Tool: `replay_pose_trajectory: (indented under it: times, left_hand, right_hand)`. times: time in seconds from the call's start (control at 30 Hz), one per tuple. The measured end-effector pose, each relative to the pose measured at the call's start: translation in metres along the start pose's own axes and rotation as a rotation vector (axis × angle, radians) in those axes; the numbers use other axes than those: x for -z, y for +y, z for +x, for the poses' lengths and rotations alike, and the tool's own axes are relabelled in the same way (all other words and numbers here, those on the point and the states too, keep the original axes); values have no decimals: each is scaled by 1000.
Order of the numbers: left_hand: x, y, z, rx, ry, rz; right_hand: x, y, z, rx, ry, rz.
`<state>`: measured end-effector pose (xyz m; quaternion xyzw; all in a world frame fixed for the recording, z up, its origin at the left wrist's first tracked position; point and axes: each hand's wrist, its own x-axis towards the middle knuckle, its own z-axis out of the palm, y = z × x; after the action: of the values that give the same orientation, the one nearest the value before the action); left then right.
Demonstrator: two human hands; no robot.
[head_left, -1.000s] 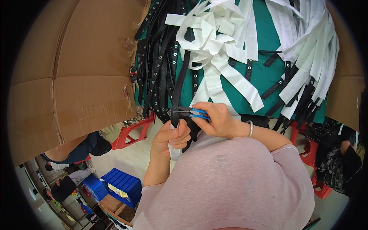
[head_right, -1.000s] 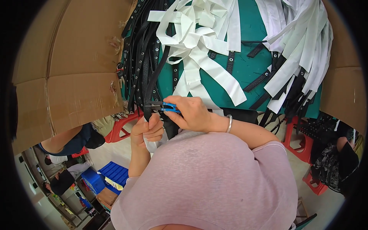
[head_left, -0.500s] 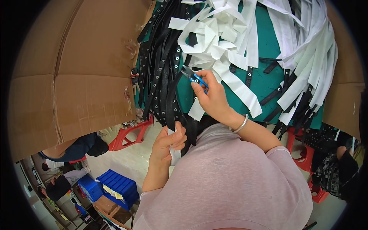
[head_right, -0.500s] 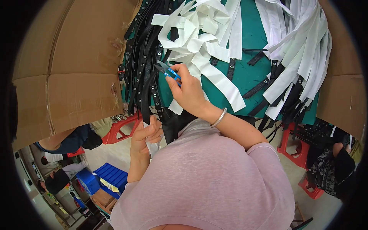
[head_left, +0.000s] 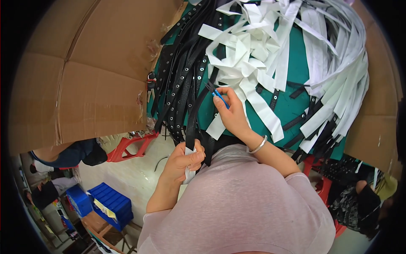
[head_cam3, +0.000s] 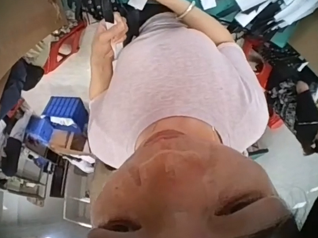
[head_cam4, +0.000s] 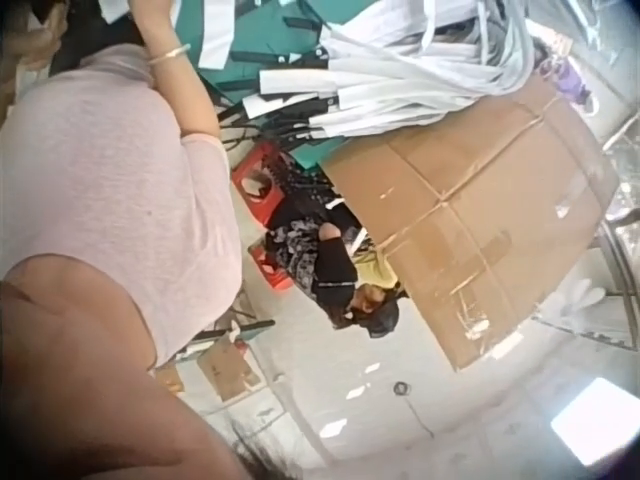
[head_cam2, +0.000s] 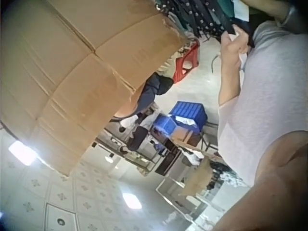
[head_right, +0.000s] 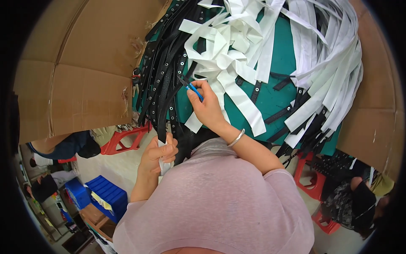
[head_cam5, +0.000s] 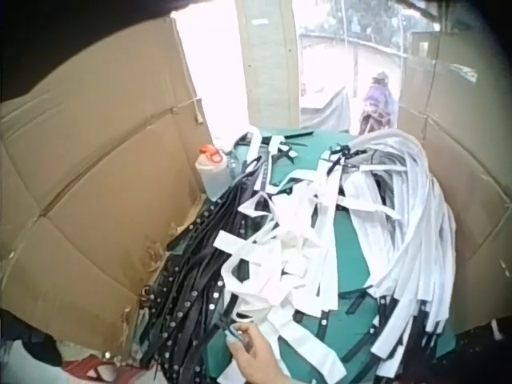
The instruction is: Wrapping black leather belts with white protective strips in a factory environment.
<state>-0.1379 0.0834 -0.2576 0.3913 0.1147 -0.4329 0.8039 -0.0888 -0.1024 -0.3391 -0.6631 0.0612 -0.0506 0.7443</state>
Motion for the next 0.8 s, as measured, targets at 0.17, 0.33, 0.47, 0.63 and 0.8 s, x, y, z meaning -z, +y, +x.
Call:
replay_pose_trajectory:
  times: [0.17,0.33,0.47,0.63,0.8]
  left_hand:
    - [-4,1,-7,-66,115,218]
    - [-1,2,-9,-44,130,298]
    - [-5,1,-13,-93,111,390]
    - [3,-2,-15,-101,80,319]
    - [12,2,-12,-64,2,6]
  right_hand:
    - [8,-17,1,-309,-129,127]
    - [17,-22,4,-360,-241,216]
    - [12,-24,6,-281,-255,28]
    - [11,-7,11,65,-167,-139]
    - [17,-27,15,-76,-6,4]
